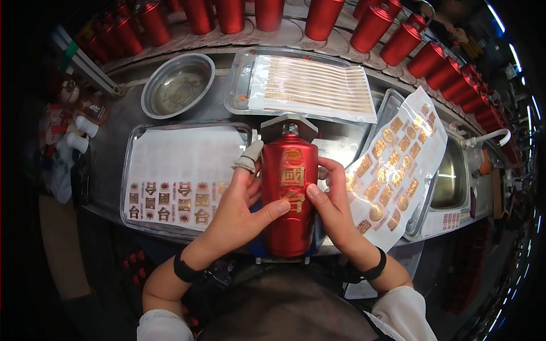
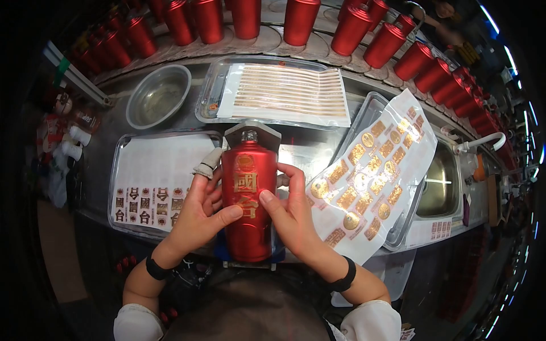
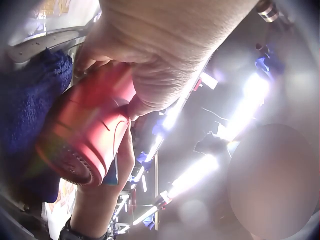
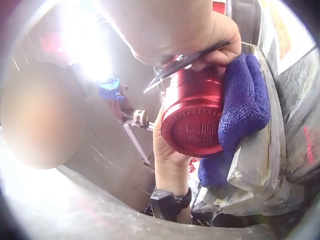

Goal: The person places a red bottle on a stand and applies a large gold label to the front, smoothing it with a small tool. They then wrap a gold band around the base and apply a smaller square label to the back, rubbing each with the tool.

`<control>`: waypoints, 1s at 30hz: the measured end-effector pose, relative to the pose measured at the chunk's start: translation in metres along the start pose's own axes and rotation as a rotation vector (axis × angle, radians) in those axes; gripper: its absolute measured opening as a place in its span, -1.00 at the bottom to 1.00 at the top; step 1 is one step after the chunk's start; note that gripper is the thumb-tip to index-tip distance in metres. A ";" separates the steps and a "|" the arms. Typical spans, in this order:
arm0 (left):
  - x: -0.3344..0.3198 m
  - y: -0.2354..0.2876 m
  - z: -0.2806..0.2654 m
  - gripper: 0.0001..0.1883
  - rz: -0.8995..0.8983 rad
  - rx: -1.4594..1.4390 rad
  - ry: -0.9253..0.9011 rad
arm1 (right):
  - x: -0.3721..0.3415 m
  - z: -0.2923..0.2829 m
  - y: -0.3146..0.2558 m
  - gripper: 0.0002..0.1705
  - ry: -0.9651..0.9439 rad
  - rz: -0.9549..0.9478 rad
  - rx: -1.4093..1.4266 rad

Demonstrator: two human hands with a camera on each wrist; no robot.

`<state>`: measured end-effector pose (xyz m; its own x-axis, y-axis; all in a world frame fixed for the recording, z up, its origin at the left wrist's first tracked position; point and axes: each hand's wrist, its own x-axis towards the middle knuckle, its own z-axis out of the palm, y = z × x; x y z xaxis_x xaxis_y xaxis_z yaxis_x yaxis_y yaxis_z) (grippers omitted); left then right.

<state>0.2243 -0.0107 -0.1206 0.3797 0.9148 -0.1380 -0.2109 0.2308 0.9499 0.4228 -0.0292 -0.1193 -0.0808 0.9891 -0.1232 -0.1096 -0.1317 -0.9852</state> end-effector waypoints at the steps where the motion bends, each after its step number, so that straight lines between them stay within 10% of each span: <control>1: 0.000 0.000 0.000 0.10 0.001 -0.006 0.001 | 0.000 -0.002 0.001 -0.39 -0.008 -0.004 -0.010; 16: 0.001 0.005 0.003 0.14 -0.027 -0.026 -0.047 | 0.000 -0.005 0.002 0.02 0.007 0.033 -0.174; 30: 0.002 0.006 0.009 0.08 -0.007 -0.051 -0.027 | 0.002 -0.004 0.005 -0.04 0.000 0.072 0.079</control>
<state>0.2322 -0.0105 -0.1125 0.4053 0.9040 -0.1364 -0.2535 0.2545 0.9333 0.4262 -0.0272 -0.1245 -0.0917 0.9768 -0.1935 -0.1808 -0.2074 -0.9614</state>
